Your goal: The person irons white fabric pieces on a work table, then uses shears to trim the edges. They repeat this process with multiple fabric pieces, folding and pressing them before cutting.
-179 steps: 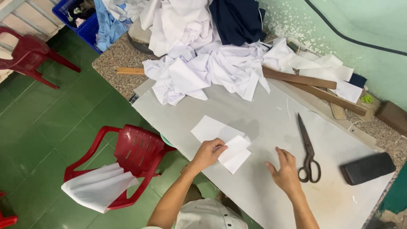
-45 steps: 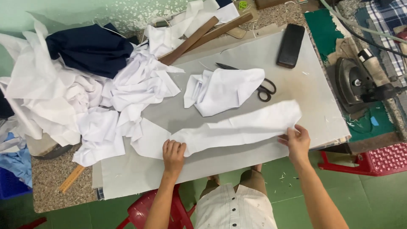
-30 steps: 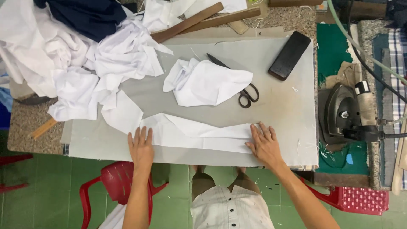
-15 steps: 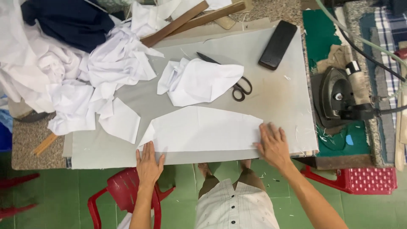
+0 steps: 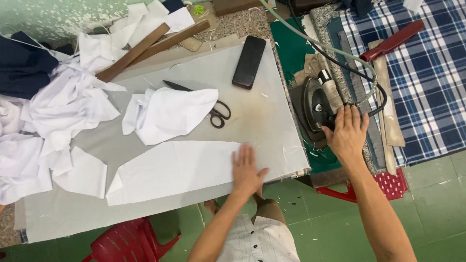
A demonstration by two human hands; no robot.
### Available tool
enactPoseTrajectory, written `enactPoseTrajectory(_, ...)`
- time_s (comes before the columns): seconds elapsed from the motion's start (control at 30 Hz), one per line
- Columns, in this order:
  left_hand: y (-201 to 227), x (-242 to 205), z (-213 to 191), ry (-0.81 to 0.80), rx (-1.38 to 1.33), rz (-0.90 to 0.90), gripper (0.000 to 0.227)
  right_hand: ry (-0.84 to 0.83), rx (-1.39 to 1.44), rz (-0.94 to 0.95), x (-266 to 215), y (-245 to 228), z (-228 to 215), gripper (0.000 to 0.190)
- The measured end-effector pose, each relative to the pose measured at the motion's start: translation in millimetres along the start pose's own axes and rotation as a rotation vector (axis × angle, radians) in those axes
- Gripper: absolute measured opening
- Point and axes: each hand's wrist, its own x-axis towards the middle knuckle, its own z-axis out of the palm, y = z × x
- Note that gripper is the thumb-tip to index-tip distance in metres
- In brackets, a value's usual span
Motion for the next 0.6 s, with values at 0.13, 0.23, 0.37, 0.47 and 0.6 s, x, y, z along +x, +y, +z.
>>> enactPoseTrajectory(0.13, 116, 17, 37, 0.108, -0.084, 0.403, 0.093, -0.009, 0.044, -0.015, 6, 6, -4, 0.07)
enactPoseTrajectory(0.23, 140, 9, 68, 0.073, 0.113, 0.926, 0.071, -0.043, 0.117, -0.017, 25, 18, -4, 0.046)
enactPoseTrajectory(0.37, 89, -3, 58, 0.365, -0.126, 0.85, 0.068, -0.583, 0.602, 0.32, 109, 27, -29, 0.023)
enactPoseTrajectory(0.47, 34, -4, 60, 0.465, -0.186, 0.633, 0.069, -0.776, 1.116, 0.622, 120, 23, 26, 0.059)
enactPoseTrajectory(0.6, -54, -37, 59, 0.561, -0.247, 0.203, 0.072, -0.743, 1.114, 0.564, 103, 14, 65, 0.061)
